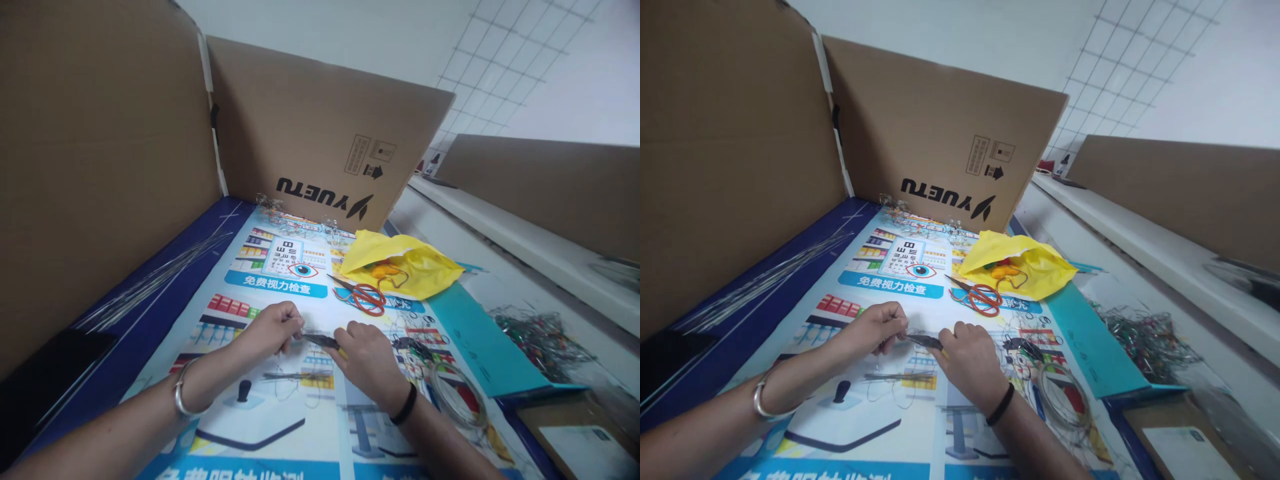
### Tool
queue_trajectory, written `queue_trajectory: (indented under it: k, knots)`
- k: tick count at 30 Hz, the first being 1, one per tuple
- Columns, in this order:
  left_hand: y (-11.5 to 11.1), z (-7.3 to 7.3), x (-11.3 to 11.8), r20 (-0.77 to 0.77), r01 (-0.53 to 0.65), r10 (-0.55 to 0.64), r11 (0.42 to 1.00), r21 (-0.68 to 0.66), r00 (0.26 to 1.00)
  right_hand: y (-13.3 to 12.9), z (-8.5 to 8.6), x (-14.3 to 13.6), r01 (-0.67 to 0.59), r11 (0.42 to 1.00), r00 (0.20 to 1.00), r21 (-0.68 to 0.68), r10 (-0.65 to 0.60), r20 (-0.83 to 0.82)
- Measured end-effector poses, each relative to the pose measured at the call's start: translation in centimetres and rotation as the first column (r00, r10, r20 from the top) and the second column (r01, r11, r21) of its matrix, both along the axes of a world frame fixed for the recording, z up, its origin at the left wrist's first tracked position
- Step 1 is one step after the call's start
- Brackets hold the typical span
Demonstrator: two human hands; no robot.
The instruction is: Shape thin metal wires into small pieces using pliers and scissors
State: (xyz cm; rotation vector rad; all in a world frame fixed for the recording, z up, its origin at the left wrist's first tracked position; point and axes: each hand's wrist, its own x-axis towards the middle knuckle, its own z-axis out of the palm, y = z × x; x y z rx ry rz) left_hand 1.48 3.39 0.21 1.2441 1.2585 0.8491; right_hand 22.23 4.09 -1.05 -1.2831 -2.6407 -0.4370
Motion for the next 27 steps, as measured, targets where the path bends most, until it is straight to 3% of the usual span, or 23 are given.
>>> queue_trajectory:
  k: [6,12,18,27]
  knots:
    - [0.6,-0.6,-0.7,0.043,-0.008,0.010,0.999,-0.053,0.999,0.5,0.1,0.4,-0.015,1.000,0.999,0.014,0.016,-0.037]
    - [0.8,-0.3,-1.2,0.096,-0.063,0.066,0.997,-0.039,0.993,1.0,0.3,1.0,-0.016,0.999,0.996,0.030,0.018,-0.082]
    - [0.8,-0.1,-1.1,0.077,-0.087,0.087,0.996,-0.001,0.993,1.3,0.1,1.2,0.046,0.998,0.994,0.051,-0.041,-0.102]
    - [0.9,-0.7,-0.9,-0.010,-0.055,0.056,0.998,0.018,0.998,1.1,-0.2,1.1,0.018,1.000,0.995,0.017,-0.017,-0.099]
